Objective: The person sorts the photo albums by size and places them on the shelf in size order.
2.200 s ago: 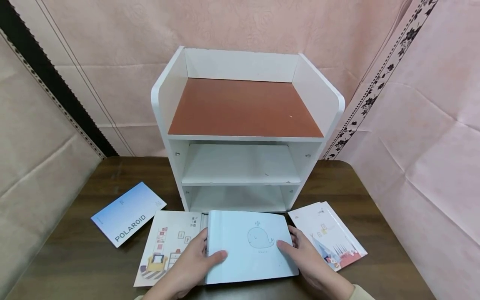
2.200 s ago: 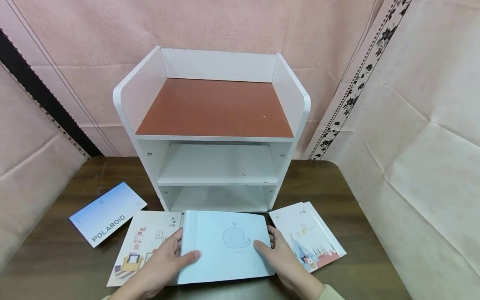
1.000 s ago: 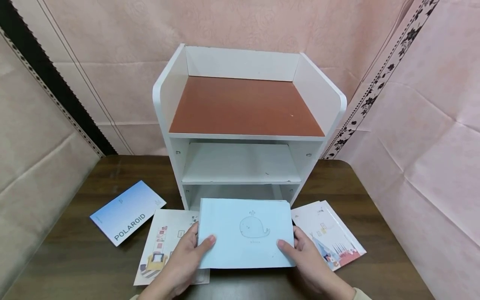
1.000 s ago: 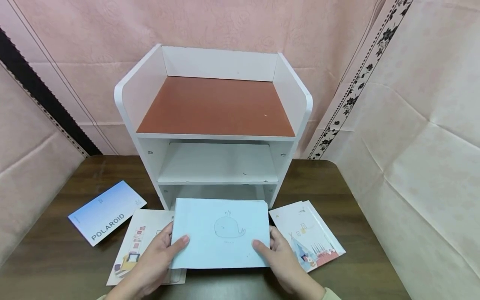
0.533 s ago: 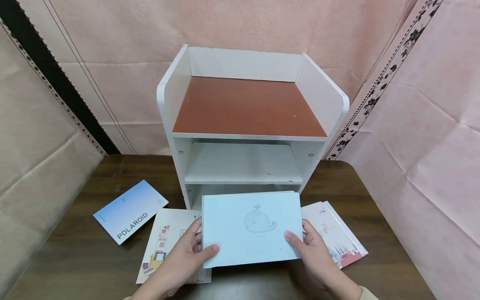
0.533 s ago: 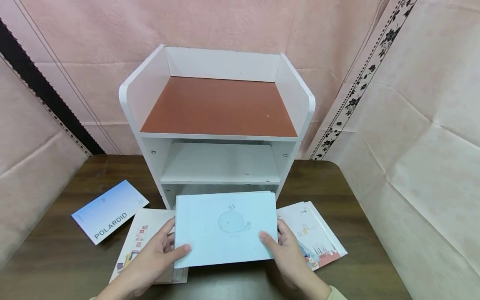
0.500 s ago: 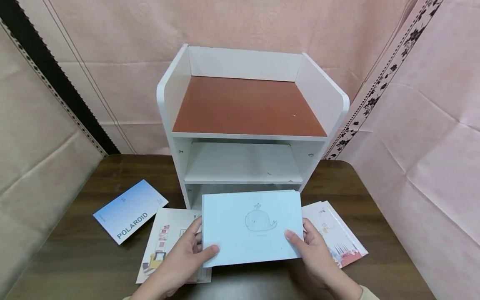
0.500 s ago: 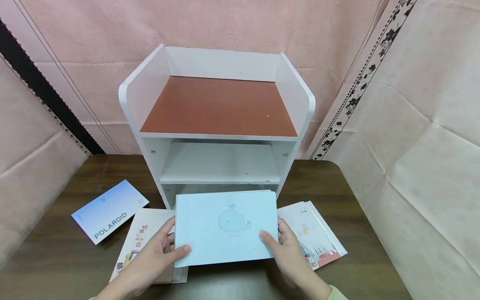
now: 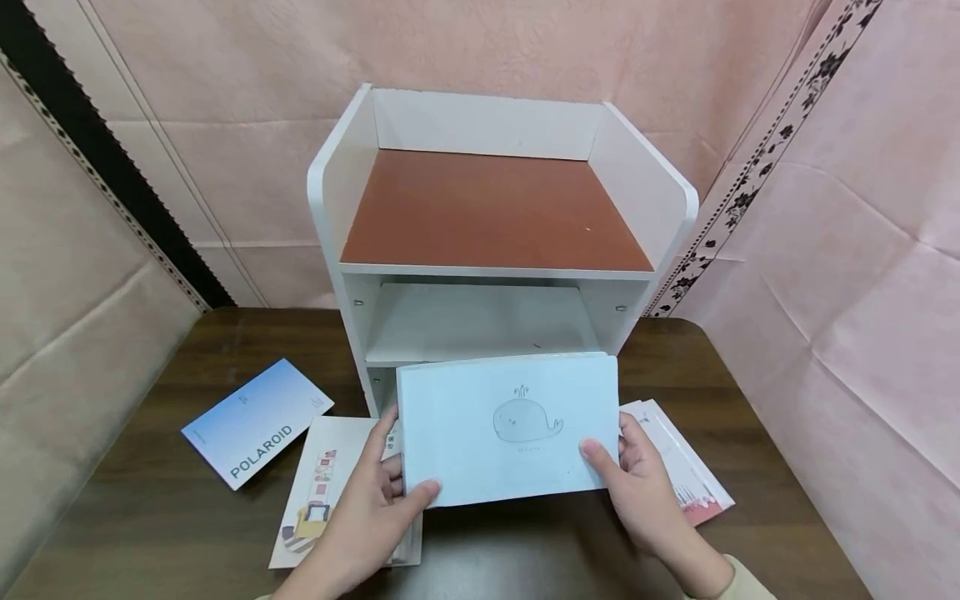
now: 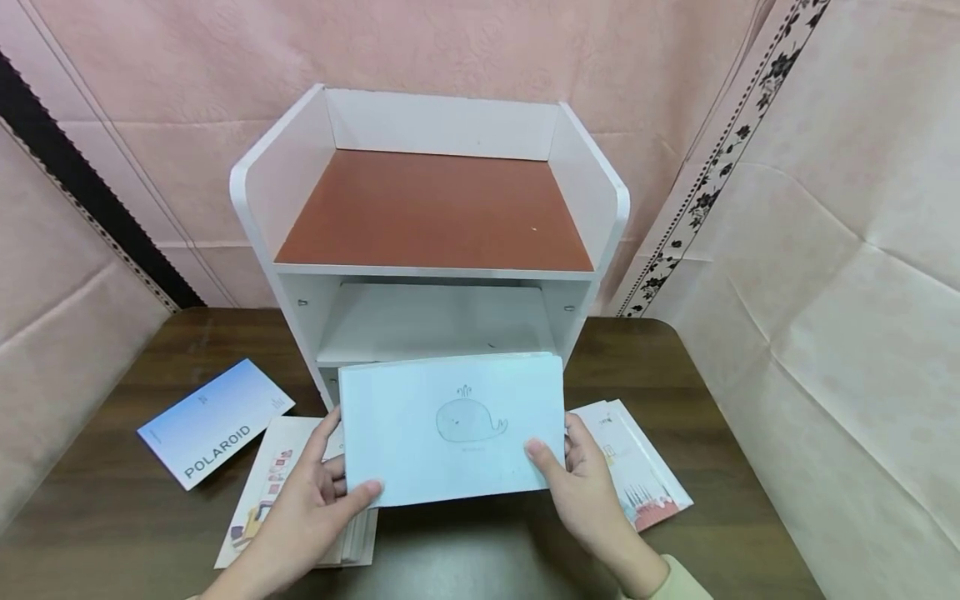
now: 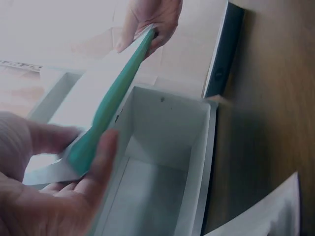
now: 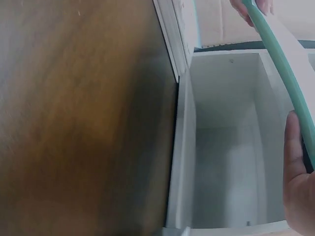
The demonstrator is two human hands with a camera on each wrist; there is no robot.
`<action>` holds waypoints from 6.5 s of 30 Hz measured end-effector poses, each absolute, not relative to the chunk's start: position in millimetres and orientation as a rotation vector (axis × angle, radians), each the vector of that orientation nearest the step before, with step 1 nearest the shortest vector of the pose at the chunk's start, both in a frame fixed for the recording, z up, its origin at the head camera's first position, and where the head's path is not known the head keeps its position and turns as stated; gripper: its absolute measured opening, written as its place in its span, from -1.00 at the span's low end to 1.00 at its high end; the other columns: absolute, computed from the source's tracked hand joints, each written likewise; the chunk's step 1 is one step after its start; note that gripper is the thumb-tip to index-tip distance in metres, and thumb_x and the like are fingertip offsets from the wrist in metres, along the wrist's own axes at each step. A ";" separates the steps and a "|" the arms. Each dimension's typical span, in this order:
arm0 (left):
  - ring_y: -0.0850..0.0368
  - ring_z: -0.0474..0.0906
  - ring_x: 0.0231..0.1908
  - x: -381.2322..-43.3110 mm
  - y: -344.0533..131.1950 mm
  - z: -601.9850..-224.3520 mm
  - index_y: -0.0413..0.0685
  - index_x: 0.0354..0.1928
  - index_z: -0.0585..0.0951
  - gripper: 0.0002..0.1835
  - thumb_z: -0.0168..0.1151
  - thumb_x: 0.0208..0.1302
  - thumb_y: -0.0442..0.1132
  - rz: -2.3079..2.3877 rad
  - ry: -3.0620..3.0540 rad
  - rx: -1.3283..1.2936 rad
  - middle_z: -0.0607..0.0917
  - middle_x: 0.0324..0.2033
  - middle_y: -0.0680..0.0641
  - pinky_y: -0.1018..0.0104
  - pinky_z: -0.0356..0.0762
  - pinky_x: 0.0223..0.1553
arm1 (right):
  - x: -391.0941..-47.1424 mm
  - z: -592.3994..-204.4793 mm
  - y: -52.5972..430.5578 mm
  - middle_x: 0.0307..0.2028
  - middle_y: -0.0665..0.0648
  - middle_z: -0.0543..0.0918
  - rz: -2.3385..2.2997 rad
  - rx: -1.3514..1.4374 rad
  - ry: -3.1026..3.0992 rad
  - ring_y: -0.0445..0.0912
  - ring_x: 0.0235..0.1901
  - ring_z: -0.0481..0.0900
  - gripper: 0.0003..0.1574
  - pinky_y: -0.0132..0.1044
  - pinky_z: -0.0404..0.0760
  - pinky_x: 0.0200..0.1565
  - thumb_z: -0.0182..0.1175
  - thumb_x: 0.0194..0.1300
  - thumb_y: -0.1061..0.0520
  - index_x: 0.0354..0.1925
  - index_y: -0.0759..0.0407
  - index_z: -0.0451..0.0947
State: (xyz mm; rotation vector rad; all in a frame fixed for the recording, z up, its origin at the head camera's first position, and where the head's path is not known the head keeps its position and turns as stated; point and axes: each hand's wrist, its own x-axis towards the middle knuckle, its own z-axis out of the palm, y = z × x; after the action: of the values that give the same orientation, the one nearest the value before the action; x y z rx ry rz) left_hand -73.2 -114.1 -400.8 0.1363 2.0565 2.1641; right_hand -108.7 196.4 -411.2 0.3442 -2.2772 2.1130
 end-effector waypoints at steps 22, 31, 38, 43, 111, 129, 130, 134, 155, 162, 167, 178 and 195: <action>-0.05 0.56 0.06 -76.3 -112.0 -377.2 0.08 0.39 0.29 -0.31 0.25 0.27 -0.46 2.502 2.171 0.323 0.55 0.16 -0.18 0.13 0.60 -0.08 | -107.8 -387.6 193.1 0.14 0.24 0.54 2.004 0.820 -2.081 0.05 0.08 0.57 -0.23 -0.15 0.62 -0.06 -0.03 0.34 0.55 0.38 0.27 -0.07; -0.11 0.49 0.14 -90.2 -108.5 -344.5 0.05 0.47 0.17 -0.16 0.22 0.21 -0.59 2.595 2.158 0.606 0.45 0.24 -0.21 0.23 0.56 0.02 | -124.7 -358.9 193.4 0.14 0.26 0.52 2.011 0.758 -2.025 0.05 0.09 0.56 -0.29 -0.15 0.60 -0.02 -0.05 0.39 0.49 0.38 0.20 -0.02; -0.14 0.40 0.22 -94.3 -108.8 -328.6 0.06 0.50 0.07 -0.07 0.20 0.18 -0.65 2.570 2.105 0.755 0.38 0.27 -0.23 0.18 0.53 0.05 | -133.2 -344.9 189.6 0.07 0.28 0.58 2.134 0.694 -1.903 0.04 -0.04 0.63 -0.37 -0.13 0.64 -0.08 -0.07 0.43 0.45 0.37 0.20 0.05; -0.13 0.40 0.22 -97.5 -108.5 -324.7 0.01 0.47 0.16 -0.15 0.20 0.19 -0.64 2.634 2.109 0.728 0.39 0.28 -0.23 0.21 0.54 0.03 | -135.7 -337.5 185.3 0.03 0.26 0.61 2.176 0.690 -1.842 0.01 -0.10 0.66 -0.38 -0.14 0.67 -0.16 -0.06 0.42 0.44 0.36 0.22 0.07; -0.07 0.56 0.04 -140.4 -103.2 -284.0 -0.12 0.45 0.18 -0.28 0.23 0.30 -0.41 2.669 2.385 0.756 0.42 0.26 -0.17 0.25 0.55 -0.01 | -164.8 -282.3 170.8 -0.23 0.32 0.69 2.339 0.656 -1.689 0.02 -0.30 0.73 -0.69 -0.12 0.64 -0.16 0.03 0.46 0.23 0.01 0.48 0.43; -0.02 0.70 -0.47 -175.2 -108.3 -281.2 0.00 0.48 0.12 -0.29 0.19 0.38 -0.23 2.491 2.541 0.660 0.70 -0.34 -0.28 0.19 0.68 -0.34 | -187.0 -276.8 158.2 -0.29 0.32 0.71 2.219 0.363 -1.936 0.09 -0.31 0.73 -0.31 -0.11 0.66 -0.19 0.09 0.40 -0.17 -0.10 0.52 0.53; -0.01 0.70 -0.46 -176.2 -108.1 -280.9 -0.01 0.48 0.12 -0.30 0.18 0.39 -0.22 2.465 2.580 0.658 0.70 -0.34 -0.27 0.21 0.68 -0.33 | -188.0 -276.2 157.7 -0.28 0.33 0.71 2.222 0.355 -1.944 0.09 -0.29 0.73 -0.29 -0.12 0.66 -0.19 0.08 0.40 -0.19 -0.09 0.52 0.52; 0.05 0.68 -0.41 -179.5 -107.4 -280.6 0.04 0.47 0.15 -0.32 0.18 0.39 -0.12 2.356 2.729 0.615 0.69 -0.33 -0.17 0.27 0.67 -0.29 | -191.9 -274.8 155.9 -0.24 0.34 0.70 2.246 0.349 -1.936 0.09 -0.26 0.72 -0.25 -0.13 0.65 -0.16 0.06 0.39 -0.22 -0.04 0.52 0.51; 0.20 0.59 -0.09 -177.1 -112.4 -286.1 0.05 0.49 0.06 -0.25 0.19 0.38 -0.17 2.102 2.972 0.647 0.63 -0.04 -0.05 0.35 0.59 -0.09 | -198.5 -285.2 157.4 -0.14 0.40 0.65 2.246 0.459 -1.981 0.09 -0.20 0.70 -0.33 -0.14 0.64 -0.09 0.00 0.44 -0.21 0.00 0.42 0.45; 0.10 0.56 0.06 -152.6 -120.7 -305.2 0.16 0.51 0.04 -0.11 0.28 0.26 -0.37 1.999 3.057 0.890 0.61 0.08 0.01 0.19 0.54 0.05 | -186.7 -310.9 162.5 -0.12 0.34 0.66 2.051 0.592 -2.117 0.08 -0.17 0.68 -0.49 -0.13 0.64 -0.08 -0.04 0.52 -0.06 0.04 0.39 0.46; 0.07 0.52 0.11 -134.6 -126.4 -323.5 0.25 0.51 0.03 -0.06 0.35 0.22 -0.31 1.815 3.052 0.868 0.53 0.17 -0.01 0.17 0.54 0.05 | -179.8 -332.9 164.0 -0.12 0.36 0.65 1.991 0.603 -2.200 0.07 -0.16 0.67 -0.54 -0.15 0.64 -0.08 0.00 0.51 0.05 0.07 0.45 0.43; 0.19 0.40 0.21 -106.7 -139.6 -365.4 0.34 0.49 0.09 -0.01 0.41 0.07 0.19 1.398 3.160 0.518 0.42 0.28 0.09 0.16 0.54 0.05 | -163.0 -377.4 153.7 -0.13 0.26 0.68 2.063 0.504 -2.299 0.10 -0.16 0.66 -0.66 -0.12 0.66 -0.12 0.14 0.43 0.12 0.06 0.31 0.49; -0.11 0.51 0.06 -80.4 -172.6 -406.4 0.27 0.48 0.15 0.08 0.24 -0.07 0.51 0.971 3.231 0.142 0.40 0.28 -0.12 -0.23 0.51 -0.08 | -147.1 -428.9 129.0 -0.17 0.24 0.67 2.196 0.288 -2.468 0.17 -0.16 0.65 -0.50 -0.12 0.67 -0.18 0.29 0.30 0.06 0.11 0.26 0.45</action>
State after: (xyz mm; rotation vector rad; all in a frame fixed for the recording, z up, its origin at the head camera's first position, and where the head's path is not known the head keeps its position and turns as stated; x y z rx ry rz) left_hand -80.4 -172.6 -406.4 0.1424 3.2309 0.9705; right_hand -147.1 129.0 -428.9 0.2884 -2.4682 2.1959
